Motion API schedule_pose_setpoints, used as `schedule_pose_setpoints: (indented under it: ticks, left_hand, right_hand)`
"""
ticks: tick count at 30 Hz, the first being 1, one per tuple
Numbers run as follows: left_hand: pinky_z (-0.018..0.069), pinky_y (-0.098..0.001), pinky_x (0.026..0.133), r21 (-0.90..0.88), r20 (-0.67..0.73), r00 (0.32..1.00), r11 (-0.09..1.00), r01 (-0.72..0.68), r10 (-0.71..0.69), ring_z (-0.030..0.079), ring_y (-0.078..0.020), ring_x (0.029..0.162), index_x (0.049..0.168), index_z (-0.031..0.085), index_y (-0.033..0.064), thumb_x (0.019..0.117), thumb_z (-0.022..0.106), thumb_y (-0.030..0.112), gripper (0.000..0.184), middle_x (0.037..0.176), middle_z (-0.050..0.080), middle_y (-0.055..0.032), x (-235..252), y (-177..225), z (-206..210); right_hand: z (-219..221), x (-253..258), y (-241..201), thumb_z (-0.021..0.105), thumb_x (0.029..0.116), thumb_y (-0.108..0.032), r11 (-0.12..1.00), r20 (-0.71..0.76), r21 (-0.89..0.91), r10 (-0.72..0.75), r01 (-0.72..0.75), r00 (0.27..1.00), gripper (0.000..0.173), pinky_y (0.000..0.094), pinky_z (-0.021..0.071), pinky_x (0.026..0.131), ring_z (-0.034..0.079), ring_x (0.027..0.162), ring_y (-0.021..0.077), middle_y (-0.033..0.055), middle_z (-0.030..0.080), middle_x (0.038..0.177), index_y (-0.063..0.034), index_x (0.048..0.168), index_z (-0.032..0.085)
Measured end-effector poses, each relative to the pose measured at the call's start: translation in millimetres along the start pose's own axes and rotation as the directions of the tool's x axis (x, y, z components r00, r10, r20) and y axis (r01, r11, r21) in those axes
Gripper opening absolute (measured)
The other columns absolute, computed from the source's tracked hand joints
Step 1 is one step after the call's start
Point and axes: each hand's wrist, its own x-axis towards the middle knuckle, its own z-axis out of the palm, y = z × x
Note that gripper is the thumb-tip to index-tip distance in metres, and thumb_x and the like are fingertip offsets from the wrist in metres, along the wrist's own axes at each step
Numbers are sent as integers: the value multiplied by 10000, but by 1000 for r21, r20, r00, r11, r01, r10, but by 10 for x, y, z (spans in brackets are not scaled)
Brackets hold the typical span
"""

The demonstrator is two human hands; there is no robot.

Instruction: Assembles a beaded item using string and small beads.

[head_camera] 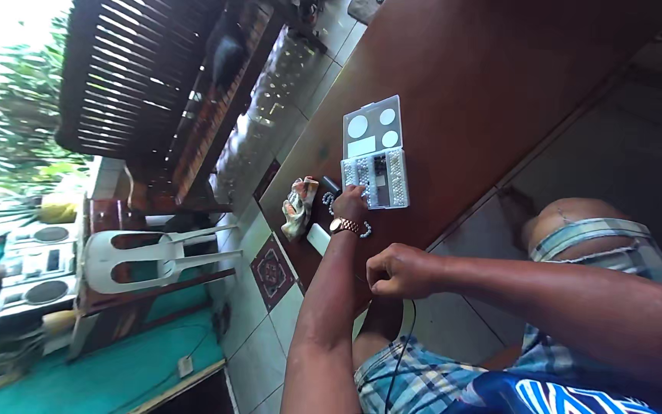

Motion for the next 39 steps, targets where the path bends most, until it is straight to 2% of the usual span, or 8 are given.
schedule_pose_setpoints:
  ticks: [10,14,16,19,22,26,32,39]
  left_hand:
    - [576,-553,825,63,-117,990,995,-76,83,712,-325,1014,1125,760,128,995,603,185,212,1183,718,-115,0,-19,156]
    - [545,-555,935,-195,-205,978,981,-9,-31,705,-312,1068,1183,731,79,1027,586,214,252,1209,720,-127,-169,-40,93]
    - [582,-433,843,-512,-297,942,859,-21,-154,719,-208,874,1135,735,49,996,643,195,221,1061,753,-98,-389,-53,43]
    - [601,-281,757,-897,-284,916,417,-150,-282,701,-87,790,1084,704,-10,950,693,52,148,921,740,-59,-990,39,-91]
    - [604,-273,737,-949,-315,896,85,-304,-315,700,-109,785,1104,673,-33,942,647,-21,165,924,735,-72,-1602,123,-126]
    - [576,-262,677,-893,-275,901,-258,-369,-336,657,-107,707,1073,706,3,951,652,6,133,923,723,-110,-2255,239,-141]
    - [563,-273,690,-802,-240,913,-462,-378,-331,661,-124,748,1072,718,37,956,689,78,126,942,712,-107,-2816,426,-204]
    - [549,-274,704,-777,-321,900,-462,-429,-295,659,-133,782,1054,715,48,940,720,90,121,946,703,-101,-2961,475,-256]
  right_hand:
    - [32,79,48,617,973,-154,1000,-1,-7,29,-29,1000,146,439,517,745,652,828,193,81,686,874,-52,990,719]
    - [-39,103,31,631,967,-155,998,-73,63,31,-26,997,140,404,519,746,644,820,158,68,688,880,-53,984,726]
    - [-149,119,-21,631,968,-155,995,-161,97,26,-10,987,151,374,522,765,640,823,134,66,696,901,-45,994,731]
    - [-274,113,-106,646,970,-154,990,-281,139,22,18,960,146,303,513,739,613,773,78,38,687,873,-42,985,737]
    - [-283,58,-196,676,966,-128,981,-324,173,-30,90,946,96,225,509,672,601,707,23,-8,681,807,-59,940,737]
    - [-177,-45,-329,696,950,-115,958,-301,204,-134,201,944,74,199,526,620,617,676,19,-26,679,766,-75,908,741]
    - [-5,-140,-414,685,964,-78,922,-137,267,-251,280,958,67,195,563,645,654,699,30,-5,709,797,-47,922,727]
    - [76,-253,-435,637,995,-71,876,-100,286,-375,388,922,81,200,569,694,654,750,39,15,689,836,-19,949,679]
